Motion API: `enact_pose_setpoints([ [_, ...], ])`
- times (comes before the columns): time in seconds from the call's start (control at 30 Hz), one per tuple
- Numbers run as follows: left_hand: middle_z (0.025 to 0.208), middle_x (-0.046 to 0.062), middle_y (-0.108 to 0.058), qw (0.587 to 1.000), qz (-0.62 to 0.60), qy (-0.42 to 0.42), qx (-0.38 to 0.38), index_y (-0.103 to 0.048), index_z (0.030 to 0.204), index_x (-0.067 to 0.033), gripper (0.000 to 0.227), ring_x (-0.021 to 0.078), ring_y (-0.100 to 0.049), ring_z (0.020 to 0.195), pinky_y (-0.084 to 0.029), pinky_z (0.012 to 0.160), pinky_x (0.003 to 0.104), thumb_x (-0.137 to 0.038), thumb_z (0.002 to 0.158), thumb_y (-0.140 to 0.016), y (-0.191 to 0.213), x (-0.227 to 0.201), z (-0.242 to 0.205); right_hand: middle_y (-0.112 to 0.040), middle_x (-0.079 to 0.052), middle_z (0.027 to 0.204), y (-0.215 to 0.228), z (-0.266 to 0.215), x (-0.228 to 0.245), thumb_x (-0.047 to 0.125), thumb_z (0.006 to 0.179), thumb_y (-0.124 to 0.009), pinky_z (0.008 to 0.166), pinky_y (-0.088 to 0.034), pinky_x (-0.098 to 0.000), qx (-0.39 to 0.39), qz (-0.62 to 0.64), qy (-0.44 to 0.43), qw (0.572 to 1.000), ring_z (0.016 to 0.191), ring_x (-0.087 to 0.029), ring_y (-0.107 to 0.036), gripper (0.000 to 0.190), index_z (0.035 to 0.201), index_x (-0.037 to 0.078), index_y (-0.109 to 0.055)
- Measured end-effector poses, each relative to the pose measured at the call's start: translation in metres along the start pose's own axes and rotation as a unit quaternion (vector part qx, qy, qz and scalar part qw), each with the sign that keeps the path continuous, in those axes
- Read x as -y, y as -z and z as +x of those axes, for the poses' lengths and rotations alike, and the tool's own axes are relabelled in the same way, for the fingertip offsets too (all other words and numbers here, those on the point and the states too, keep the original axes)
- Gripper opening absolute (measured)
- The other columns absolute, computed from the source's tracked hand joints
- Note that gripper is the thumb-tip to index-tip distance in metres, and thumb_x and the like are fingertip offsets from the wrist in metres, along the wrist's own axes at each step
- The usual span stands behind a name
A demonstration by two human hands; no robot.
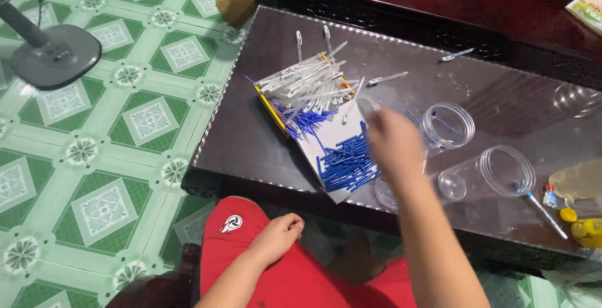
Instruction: Assembling ballpoint pens by inserting ink refills into clear plastic barrels and placing them in a cup.
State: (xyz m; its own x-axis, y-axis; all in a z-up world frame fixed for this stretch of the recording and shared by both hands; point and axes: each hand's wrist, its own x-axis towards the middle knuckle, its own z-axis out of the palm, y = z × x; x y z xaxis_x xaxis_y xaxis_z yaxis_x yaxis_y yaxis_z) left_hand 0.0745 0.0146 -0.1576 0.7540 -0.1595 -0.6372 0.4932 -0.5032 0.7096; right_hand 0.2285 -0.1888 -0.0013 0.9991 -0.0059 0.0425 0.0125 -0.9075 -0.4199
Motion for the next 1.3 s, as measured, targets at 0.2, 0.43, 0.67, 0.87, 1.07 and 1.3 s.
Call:
enact_pose_setpoints([
  [0.2,0.123,0.002,-0.076,0.997,-0.019,-0.056,-0.05,-0.073,0.115,-0.0153,0.034,0.0194,-0.069,0.118,-0.049,0.103,0.029,-0.022,0.09,-0.051,-0.03,0.056,0.06,-0.063,-0.016,0.098,-0.122,0.112,0.033,-0.007,0.082,-0.05,0.066,-0.05,-0.0539,0.024,-0.148,0.274,0.95,0.092,-0.041,-0.057,0.028,0.102,0.005,-0.067],
  [0.43,0.128,0.002,-0.072,0.999,-0.044,0.014,-0.017,-0.07,0.12,-0.0197,0.035,0.0186,-0.066,0.118,-0.049,0.098,0.031,-0.032,0.094,-0.05,-0.013,0.026,0.04,-0.066,-0.005,0.094,-0.129,0.133,0.042,0.004,0.087,-0.056,0.085,-0.047,-0.05,0.068,-0.293,0.308,0.903,0.096,-0.036,-0.059,0.022,0.1,0.013,-0.072],
  [0.67,0.098,0.003,-0.077,0.996,-0.092,-0.006,-0.022,-0.07,0.101,-0.0137,0.028,0.0163,-0.07,0.094,-0.05,0.085,0.03,-0.036,0.098,-0.053,-0.018,0.033,0.045,-0.064,-0.016,0.103,-0.066,0.083,0.052,0.002,0.095,-0.043,0.082,-0.048,-0.0458,0.018,-0.079,0.274,0.958,0.093,-0.032,-0.059,0.019,0.1,0.001,-0.062],
  [0.87,0.099,-0.005,-0.075,0.995,-0.097,0.033,0.004,-0.069,0.107,-0.0198,0.028,0.0102,-0.065,0.092,-0.047,0.081,0.027,-0.037,0.1,-0.048,-0.011,0.019,0.034,-0.062,-0.013,0.109,-0.079,0.063,0.011,0.023,0.096,-0.057,0.065,-0.052,-0.0494,0.152,-0.113,0.237,0.953,0.085,-0.036,-0.063,0.028,0.119,0.009,-0.063],
  [1.07,0.1,-0.005,-0.075,0.995,-0.091,0.037,0.002,-0.069,0.109,-0.0218,0.028,0.0105,-0.064,0.09,-0.046,0.078,0.028,-0.039,0.1,-0.048,-0.011,0.02,0.034,-0.058,-0.014,0.074,-0.115,0.067,-0.005,0.001,0.091,-0.059,0.046,-0.041,-0.0492,0.056,-0.114,0.292,0.948,0.061,-0.035,-0.054,0.009,0.086,0.001,-0.067],
  [1.3,0.094,-0.002,-0.074,0.988,-0.147,0.033,-0.013,-0.069,0.107,-0.0183,0.024,0.0098,-0.061,0.078,-0.048,0.071,0.025,-0.034,0.1,-0.052,-0.017,0.024,0.038,-0.065,-0.016,0.083,-0.12,0.069,-0.01,0.014,0.094,-0.072,0.057,-0.047,-0.0503,0.033,-0.071,0.268,0.96,0.076,-0.037,-0.061,0.014,0.092,0.001,-0.067],
])
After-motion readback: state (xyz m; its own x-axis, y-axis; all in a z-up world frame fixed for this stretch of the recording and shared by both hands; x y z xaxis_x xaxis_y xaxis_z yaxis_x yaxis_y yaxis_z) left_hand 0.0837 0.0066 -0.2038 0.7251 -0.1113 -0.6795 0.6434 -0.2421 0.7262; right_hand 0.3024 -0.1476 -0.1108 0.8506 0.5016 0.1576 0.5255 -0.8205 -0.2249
